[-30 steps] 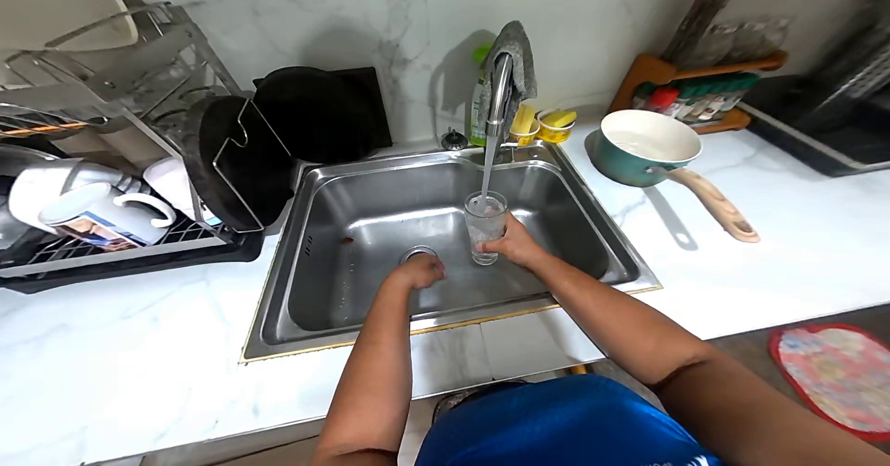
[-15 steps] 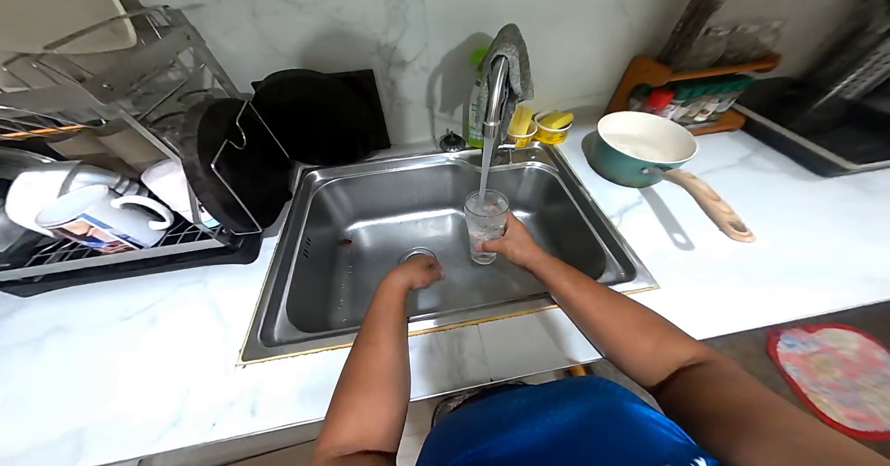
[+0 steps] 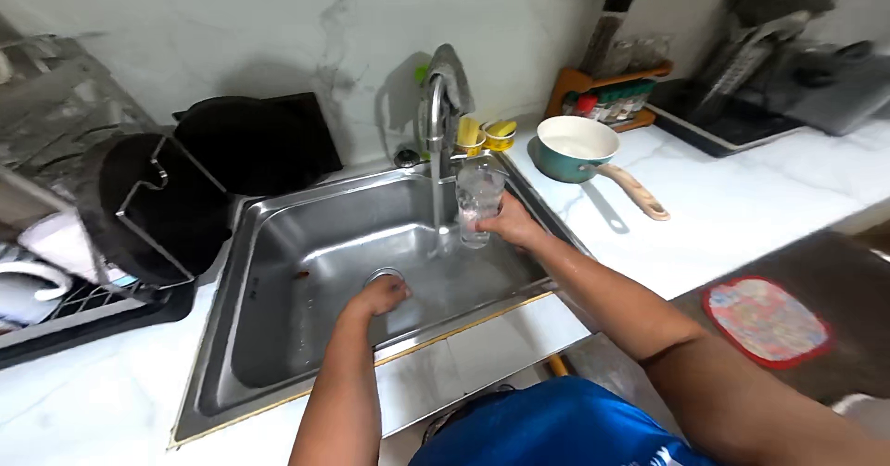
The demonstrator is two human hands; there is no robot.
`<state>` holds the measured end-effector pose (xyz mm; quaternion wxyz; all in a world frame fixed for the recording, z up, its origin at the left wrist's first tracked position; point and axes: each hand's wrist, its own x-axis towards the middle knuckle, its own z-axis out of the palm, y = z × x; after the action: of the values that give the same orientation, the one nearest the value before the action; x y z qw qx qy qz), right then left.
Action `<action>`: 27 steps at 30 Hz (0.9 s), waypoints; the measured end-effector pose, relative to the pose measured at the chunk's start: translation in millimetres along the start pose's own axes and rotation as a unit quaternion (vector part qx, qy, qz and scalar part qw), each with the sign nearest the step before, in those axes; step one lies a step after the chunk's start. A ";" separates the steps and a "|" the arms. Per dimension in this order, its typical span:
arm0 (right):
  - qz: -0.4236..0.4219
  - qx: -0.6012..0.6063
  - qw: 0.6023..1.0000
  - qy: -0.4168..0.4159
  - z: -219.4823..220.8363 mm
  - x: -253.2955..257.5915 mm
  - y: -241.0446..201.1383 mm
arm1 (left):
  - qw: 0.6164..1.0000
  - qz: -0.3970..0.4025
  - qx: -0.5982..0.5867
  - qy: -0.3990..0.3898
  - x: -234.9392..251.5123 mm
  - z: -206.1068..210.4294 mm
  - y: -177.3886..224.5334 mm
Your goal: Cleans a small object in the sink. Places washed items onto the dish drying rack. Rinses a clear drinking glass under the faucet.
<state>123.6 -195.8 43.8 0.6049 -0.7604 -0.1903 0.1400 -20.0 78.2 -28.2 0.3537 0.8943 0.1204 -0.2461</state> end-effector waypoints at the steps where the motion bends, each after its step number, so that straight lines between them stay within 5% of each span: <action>1: -0.010 -0.006 1.000 0.019 -15.8 1.7 -9.3 | 1.000 -0.004 -0.004 -0.003 -1.3 -0.2 1.6; 7: -0.044 -0.133 0.977 0.159 -142.6 26.3 -74.4 | 0.999 -0.020 -0.026 -0.007 2.5 1.6 -3.9; 12: 0.038 -0.345 0.901 0.258 -224.5 40.2 -93.4 | 0.999 -0.027 -0.027 -0.010 2.8 2.4 -2.8; 19: 0.123 -0.529 0.805 0.238 -259.0 40.9 -57.4 | 0.998 -0.059 -0.021 -0.010 4.5 2.4 -1.3; 27: 0.126 -0.648 0.718 0.219 -274.1 54.8 -24.1 | 0.998 -0.062 -0.026 -0.010 6.3 1.8 -3.4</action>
<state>290.9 -403.5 130.9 -0.0344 -0.9930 0.0010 -0.1131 -16.5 79.7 -34.6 0.3616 0.8732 0.1788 -0.2735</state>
